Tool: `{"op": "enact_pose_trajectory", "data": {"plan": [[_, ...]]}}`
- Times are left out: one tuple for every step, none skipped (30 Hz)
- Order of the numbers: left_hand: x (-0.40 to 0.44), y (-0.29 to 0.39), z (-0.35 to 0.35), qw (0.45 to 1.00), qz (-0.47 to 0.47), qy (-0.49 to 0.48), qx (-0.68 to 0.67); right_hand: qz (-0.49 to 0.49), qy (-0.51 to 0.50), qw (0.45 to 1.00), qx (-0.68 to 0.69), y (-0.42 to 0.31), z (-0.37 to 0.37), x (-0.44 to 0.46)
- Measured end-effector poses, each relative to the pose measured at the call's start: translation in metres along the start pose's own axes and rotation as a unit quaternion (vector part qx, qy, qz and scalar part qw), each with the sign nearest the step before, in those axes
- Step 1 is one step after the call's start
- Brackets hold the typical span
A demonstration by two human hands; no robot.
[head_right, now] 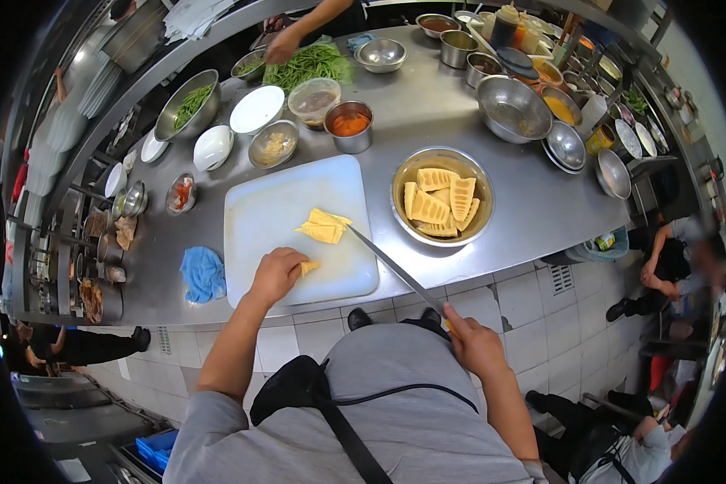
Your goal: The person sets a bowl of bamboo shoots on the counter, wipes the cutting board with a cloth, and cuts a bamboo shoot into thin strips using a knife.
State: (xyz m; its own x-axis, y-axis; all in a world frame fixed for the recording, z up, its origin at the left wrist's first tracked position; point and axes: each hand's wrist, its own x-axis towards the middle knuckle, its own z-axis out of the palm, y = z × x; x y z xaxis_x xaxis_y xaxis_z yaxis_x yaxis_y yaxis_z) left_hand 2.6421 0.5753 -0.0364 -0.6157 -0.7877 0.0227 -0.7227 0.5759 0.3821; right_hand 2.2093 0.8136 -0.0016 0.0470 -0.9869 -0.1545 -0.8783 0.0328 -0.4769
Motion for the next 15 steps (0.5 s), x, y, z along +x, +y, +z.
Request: {"op": "enact_pose_trajectory", "data": {"plan": [[-0.007, 0.001, 0.005, 0.993, -0.087, 0.033, -0.076, -0.004, -0.002, 1.000, -0.002, 0.000, -0.002, 0.003], [-0.012, 0.001, 0.008, 0.971, -0.173, 0.067, -0.150, -0.019, -0.002, 1.000, -0.002, -0.001, -0.004, 0.006], [-0.015, -0.002, 0.012, 0.970, -0.178, 0.072, -0.150, -0.035, -0.003, 0.999, -0.002, -0.002, -0.005, 0.011], [-0.018, -0.004, 0.015, 0.914, -0.253, 0.095, -0.302, -0.042, -0.005, 0.999, -0.004, -0.002, -0.006, 0.015], [-0.021, -0.002, 0.014, 0.829, -0.317, 0.117, -0.445, -0.055, -0.004, 0.998, -0.001, -0.002, -0.006, 0.020], [-0.024, -0.002, 0.012, 0.826, -0.322, 0.125, -0.446, -0.067, -0.003, 0.998, 0.003, -0.003, -0.006, 0.024], [-0.026, -0.004, 0.009, 0.800, -0.336, 0.129, -0.481, -0.076, -0.007, 0.997, 0.001, -0.004, -0.007, 0.029], [-0.028, -0.003, 0.006, 0.772, -0.348, 0.132, -0.515, -0.098, 0.001, 0.995, 0.003, -0.006, -0.008, 0.035], [-0.035, -0.012, 0.013, 0.769, -0.352, 0.139, -0.515, -0.119, 0.008, 0.993, 0.006, -0.008, -0.009, 0.041], [-0.043, -0.026, 0.024, 0.862, -0.336, 0.199, -0.323, -0.126, 0.005, 0.992, 0.005, -0.012, -0.011, 0.047], [-0.048, -0.030, 0.025, 0.913, -0.306, 0.246, -0.113, -0.145, 0.000, 0.989, 0.005, -0.017, -0.014, 0.054], [-0.053, -0.032, 0.026, 0.910, -0.309, 0.251, -0.112, -0.164, -0.004, 0.986, 0.005, -0.022, -0.017, 0.060], [-0.056, -0.035, 0.027, 0.898, -0.337, 0.240, -0.148, -0.168, -0.004, 0.986, 0.004, -0.024, -0.019, 0.066], [-0.057, -0.032, 0.023, 0.885, -0.363, 0.228, -0.184, -0.169, -0.020, 0.985, -0.005, -0.026, -0.020, 0.070], [-0.057, -0.027, 0.023, 0.883, -0.365, 0.230, -0.184, -0.169, -0.038, 0.985, -0.015, -0.028, -0.020, 0.072]]}}
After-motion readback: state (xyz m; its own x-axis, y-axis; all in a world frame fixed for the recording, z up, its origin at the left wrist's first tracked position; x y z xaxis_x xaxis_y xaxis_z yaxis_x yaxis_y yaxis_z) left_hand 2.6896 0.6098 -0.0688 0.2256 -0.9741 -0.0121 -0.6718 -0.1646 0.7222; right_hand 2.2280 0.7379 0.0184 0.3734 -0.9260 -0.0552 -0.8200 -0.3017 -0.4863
